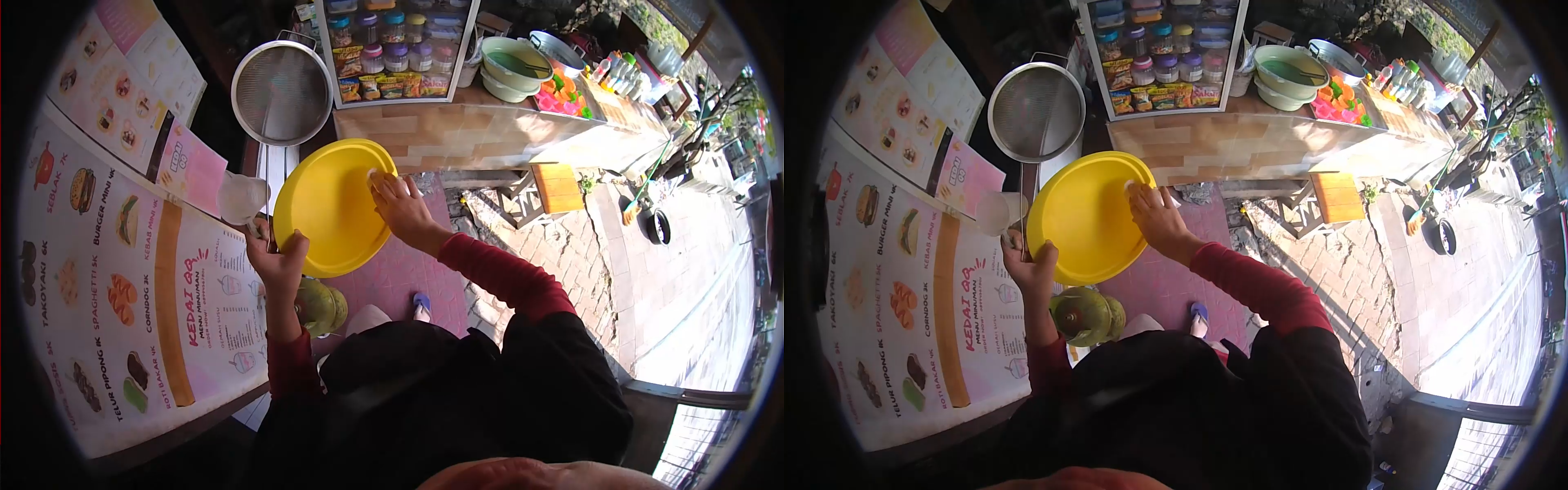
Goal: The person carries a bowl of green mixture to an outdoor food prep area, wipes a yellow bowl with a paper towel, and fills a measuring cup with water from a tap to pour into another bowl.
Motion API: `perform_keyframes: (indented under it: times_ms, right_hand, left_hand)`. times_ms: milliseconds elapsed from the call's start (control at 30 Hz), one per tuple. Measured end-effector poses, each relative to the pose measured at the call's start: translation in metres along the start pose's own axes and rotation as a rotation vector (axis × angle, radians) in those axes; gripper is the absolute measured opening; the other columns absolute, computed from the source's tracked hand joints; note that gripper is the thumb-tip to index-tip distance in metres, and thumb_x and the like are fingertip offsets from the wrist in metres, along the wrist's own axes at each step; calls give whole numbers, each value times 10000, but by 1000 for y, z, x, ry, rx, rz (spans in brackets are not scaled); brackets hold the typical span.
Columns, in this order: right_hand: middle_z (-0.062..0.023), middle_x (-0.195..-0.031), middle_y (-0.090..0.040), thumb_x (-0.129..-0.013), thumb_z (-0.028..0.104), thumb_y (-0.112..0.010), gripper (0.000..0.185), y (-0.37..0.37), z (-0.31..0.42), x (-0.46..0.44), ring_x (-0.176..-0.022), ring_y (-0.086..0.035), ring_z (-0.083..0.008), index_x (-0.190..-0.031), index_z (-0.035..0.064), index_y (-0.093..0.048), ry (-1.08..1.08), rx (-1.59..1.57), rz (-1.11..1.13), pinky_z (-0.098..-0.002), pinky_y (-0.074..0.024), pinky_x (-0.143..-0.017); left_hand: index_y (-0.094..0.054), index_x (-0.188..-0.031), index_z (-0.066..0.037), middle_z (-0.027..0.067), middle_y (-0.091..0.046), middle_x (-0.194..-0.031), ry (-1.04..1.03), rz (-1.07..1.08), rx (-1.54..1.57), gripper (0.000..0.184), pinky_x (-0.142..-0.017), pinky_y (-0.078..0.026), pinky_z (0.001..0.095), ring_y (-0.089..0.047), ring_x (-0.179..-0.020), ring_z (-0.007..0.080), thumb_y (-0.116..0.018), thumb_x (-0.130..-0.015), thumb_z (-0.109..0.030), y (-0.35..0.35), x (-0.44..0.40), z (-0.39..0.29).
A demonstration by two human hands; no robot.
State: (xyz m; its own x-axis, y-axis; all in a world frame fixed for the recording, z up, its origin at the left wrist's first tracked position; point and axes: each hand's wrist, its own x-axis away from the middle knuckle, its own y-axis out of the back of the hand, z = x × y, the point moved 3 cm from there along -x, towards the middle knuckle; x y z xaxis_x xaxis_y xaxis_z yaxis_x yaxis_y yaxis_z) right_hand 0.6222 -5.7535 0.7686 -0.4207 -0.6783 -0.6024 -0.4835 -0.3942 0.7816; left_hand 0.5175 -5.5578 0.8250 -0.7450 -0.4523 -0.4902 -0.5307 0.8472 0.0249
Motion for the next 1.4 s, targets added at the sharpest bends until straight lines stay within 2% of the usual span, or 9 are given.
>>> perform_keyframes:
  times_ms: [200,300,400,567,733,833,967,1133,1400]
  right_hand:
    - [-121,-961,-576,-815,137,-521,279,-63,63,-54,-895,-548,-235,-1059,7,-556,0,-1032,435,-326,-429,-805]
    - [-93,-955,-599,-804,115,-535,283,-72,59,-114,-818,-575,-127,-1054,-15,-558,-521,-1803,649,-234,-454,-737]
    - [-91,-905,-602,-794,137,-510,285,-103,35,-134,-767,-578,-131,-1012,-37,-571,-563,-2051,771,-252,-460,-700]
    - [-85,-891,-604,-787,84,-501,243,-198,-29,-206,-706,-592,-125,-988,-41,-557,-1029,-2136,494,-258,-487,-628]
    - [-115,-888,-566,-767,16,-514,168,-226,-23,-347,-802,-581,-278,-928,6,-562,-240,-1088,-208,-313,-487,-706]
    - [-85,-937,-528,-697,33,-549,176,-291,-38,-408,-887,-535,-262,-872,37,-564,69,-737,-198,-337,-455,-761]
    - [-76,-918,-528,-701,74,-543,179,-377,-103,-434,-885,-521,-248,-877,72,-572,-115,-408,-206,-343,-426,-801]
    - [-194,-891,-566,-739,110,-495,206,-442,-109,-442,-845,-548,-366,-904,32,-590,-446,-966,356,-400,-450,-744]
    - [-75,-920,-580,-789,115,-479,267,-441,-171,-519,-799,-541,-134,-1011,-15,-552,-960,-1965,411,-243,-428,-724]
  left_hand:
    - [-311,-821,-79,-4,-367,-735,-65,-31,-314,371,-556,-373,182,-407,-615,47,-583,-639,96,-2,-46,40]
    - [-328,-830,-69,8,-377,-785,-29,3,-408,349,-577,-396,196,-435,-669,63,-598,-646,53,6,-72,49]
    - [-327,-833,-73,10,-380,-796,-41,-86,-340,355,-614,-416,199,-455,-702,73,-597,-641,55,30,-114,90]
    - [-392,-847,-43,23,-476,-743,-11,-150,-236,365,-580,-446,214,-482,-623,67,-662,-602,-26,55,-218,147]
    - [-411,-892,-32,23,-481,-742,26,-33,-123,376,-630,-458,218,-500,-658,71,-666,-616,-49,58,-324,195]
    - [-412,-879,-37,22,-462,-726,33,55,-122,363,-605,-425,201,-468,-638,70,-660,-614,-31,48,-375,211]
    - [-421,-880,-25,22,-444,-692,-60,37,-173,365,-584,-421,218,-455,-593,100,-654,-600,-9,40,-447,253]
    - [-414,-898,-24,28,-433,-750,-174,67,-220,383,-633,-430,240,-477,-672,112,-650,-599,14,10,-539,309]
    - [-413,-1115,35,124,-536,-922,-89,68,-253,569,-729,-455,313,-560,-825,209,-697,-633,-73,-19,-641,392]
